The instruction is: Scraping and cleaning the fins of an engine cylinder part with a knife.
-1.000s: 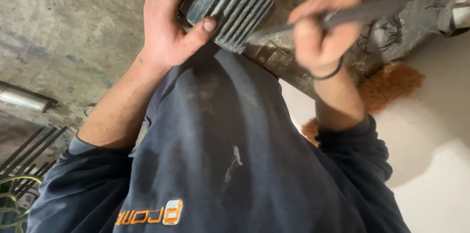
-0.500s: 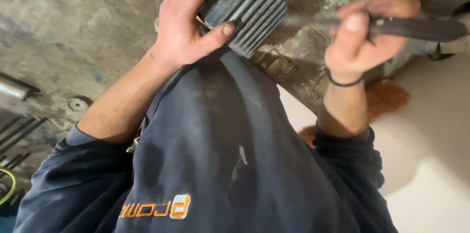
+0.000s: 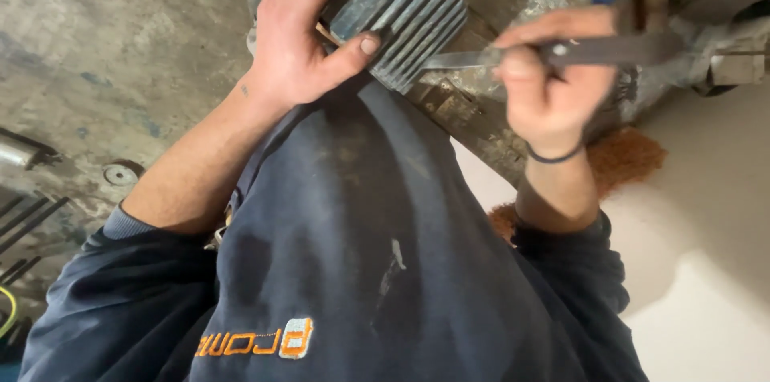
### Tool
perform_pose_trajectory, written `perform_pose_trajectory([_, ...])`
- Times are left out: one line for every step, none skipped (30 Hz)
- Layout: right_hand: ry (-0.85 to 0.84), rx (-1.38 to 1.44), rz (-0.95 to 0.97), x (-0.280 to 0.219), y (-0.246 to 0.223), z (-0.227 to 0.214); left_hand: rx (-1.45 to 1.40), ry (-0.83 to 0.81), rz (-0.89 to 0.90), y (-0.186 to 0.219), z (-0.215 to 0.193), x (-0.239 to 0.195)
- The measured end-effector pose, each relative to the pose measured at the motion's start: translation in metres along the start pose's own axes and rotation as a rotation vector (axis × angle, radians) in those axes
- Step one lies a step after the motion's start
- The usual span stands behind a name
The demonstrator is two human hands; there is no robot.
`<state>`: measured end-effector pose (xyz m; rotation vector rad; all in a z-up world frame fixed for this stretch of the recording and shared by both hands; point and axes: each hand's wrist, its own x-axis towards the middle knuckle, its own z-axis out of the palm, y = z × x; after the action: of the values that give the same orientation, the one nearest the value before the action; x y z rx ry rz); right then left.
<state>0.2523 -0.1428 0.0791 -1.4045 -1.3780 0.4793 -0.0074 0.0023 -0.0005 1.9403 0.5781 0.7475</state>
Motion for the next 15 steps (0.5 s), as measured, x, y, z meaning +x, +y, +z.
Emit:
perform_pose_trajectory([0.006, -0.005, -0.001, -0.003, 0.008, -0.008, -0.002, -0.004, 0.007, -0.001, 0.001, 0.002])
perform_pose_trajectory([0.029, -0.046, 0.042, -0.007, 0.016, -0.014, 0.004, -0.019, -0.010, -0.001, 0.001, 0.002])
perform_pose_trajectory([0.052, -0.086, 0.084, -0.011, 0.024, -0.020, 0.010, -0.033, -0.028, -0.001, 0.000, 0.001])
perform_pose_trajectory([0.053, -0.087, 0.083, -0.009, 0.024, -0.022, 0.010, -0.033, -0.026, 0.003, -0.002, 0.004])
perform_pose_trajectory([0.109, -0.131, 0.039, -0.007, 0.024, -0.024, -0.008, -0.015, 0.002, 0.007, -0.004, 0.006])
perform_pose_trajectory([0.161, -0.169, -0.007, -0.005, 0.025, -0.025, -0.022, 0.007, 0.026, 0.011, -0.006, 0.007])
perform_pose_trajectory([0.157, -0.164, -0.008, -0.007, 0.026, -0.015, -0.018, 0.010, 0.023, 0.007, -0.005, 0.004])
perform_pose_trajectory([0.127, -0.148, -0.081, -0.010, 0.026, -0.007, -0.006, -0.003, 0.004, 0.003, -0.003, 0.002])
perform_pose_trajectory([0.098, -0.128, -0.155, -0.013, 0.026, 0.000, 0.007, -0.016, -0.015, -0.001, 0.000, -0.001])
perform_pose_trajectory([0.101, -0.133, -0.154, -0.012, 0.029, -0.002, 0.004, -0.019, -0.011, -0.001, 0.001, 0.000])
perform_pose_trajectory([0.102, -0.131, -0.136, -0.011, 0.031, -0.005, -0.006, -0.026, -0.027, -0.001, 0.002, 0.001])
perform_pose_trajectory([0.100, -0.123, -0.116, -0.011, 0.034, -0.005, -0.013, -0.031, -0.047, -0.001, 0.001, 0.000])
perform_pose_trajectory([0.101, -0.122, -0.115, -0.010, 0.037, -0.013, -0.012, -0.032, -0.049, 0.003, -0.002, 0.002])
perform_pose_trajectory([0.167, -0.159, -0.129, -0.007, 0.041, -0.022, -0.019, -0.020, -0.015, 0.006, -0.004, 0.005])
perform_pose_trajectory([0.232, -0.196, -0.144, -0.003, 0.045, -0.031, -0.025, -0.008, 0.019, 0.010, -0.007, 0.009])
